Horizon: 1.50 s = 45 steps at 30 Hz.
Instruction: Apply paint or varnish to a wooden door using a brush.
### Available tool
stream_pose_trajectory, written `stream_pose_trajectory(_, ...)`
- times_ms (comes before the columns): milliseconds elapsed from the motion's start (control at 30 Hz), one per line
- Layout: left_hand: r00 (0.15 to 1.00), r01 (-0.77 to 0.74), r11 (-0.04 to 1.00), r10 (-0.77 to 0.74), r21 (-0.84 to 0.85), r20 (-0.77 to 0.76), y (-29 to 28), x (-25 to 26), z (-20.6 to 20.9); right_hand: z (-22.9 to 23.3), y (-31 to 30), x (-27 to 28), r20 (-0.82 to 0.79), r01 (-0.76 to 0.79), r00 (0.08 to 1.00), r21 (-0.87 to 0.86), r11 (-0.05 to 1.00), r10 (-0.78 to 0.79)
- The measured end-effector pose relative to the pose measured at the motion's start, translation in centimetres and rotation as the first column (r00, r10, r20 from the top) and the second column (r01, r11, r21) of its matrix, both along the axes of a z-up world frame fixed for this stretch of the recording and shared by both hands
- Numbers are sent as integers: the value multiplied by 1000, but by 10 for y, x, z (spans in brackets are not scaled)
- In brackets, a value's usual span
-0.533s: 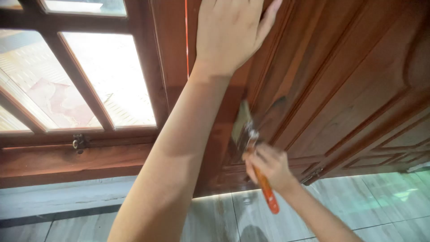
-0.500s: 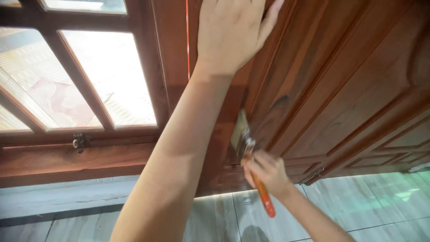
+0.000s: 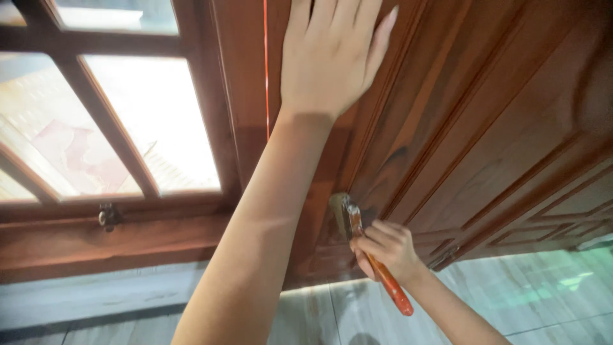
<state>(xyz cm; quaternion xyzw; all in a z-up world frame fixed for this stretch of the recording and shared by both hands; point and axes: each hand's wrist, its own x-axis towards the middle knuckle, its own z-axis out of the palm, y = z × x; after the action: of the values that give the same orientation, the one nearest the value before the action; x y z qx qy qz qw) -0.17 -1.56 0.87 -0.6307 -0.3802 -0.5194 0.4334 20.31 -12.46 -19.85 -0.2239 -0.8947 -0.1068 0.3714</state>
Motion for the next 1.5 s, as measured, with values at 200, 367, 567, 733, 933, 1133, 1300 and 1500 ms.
stream_pose_trajectory(200,995,-75,956,53,-284,-85,-41,-6,25,167,20,-11,-119,-42,991,207,977,68)
stream_pose_trajectory(367,999,-18,970,8,-244,-42,-46,-6,27,290,13,-12,-188,22,982,211,977,19)
stream_pose_trajectory(567,992,-112,983,102,-149,-73,-42,-4,23,373,8,19,26,52,998,307,950,-64)
stream_pose_trajectory(733,986,-151,986,145,-70,-83,-42,-3,26,358,25,88,-39,105,994,168,980,-100)
stream_pose_trajectory(933,983,-165,986,161,-39,-86,-43,-2,28,273,44,105,-232,152,965,105,983,-124)
stream_pose_trajectory(1133,986,-153,987,149,-44,-79,-40,-2,26,159,24,108,-84,110,991,52,993,-106)
stream_pose_trajectory(1300,988,-142,987,136,-74,-75,-41,-2,26,170,32,118,27,114,993,48,992,-116)
stream_pose_trajectory(1500,983,-165,980,154,-113,-101,-36,-4,20,292,35,96,-206,106,975,133,985,-77)
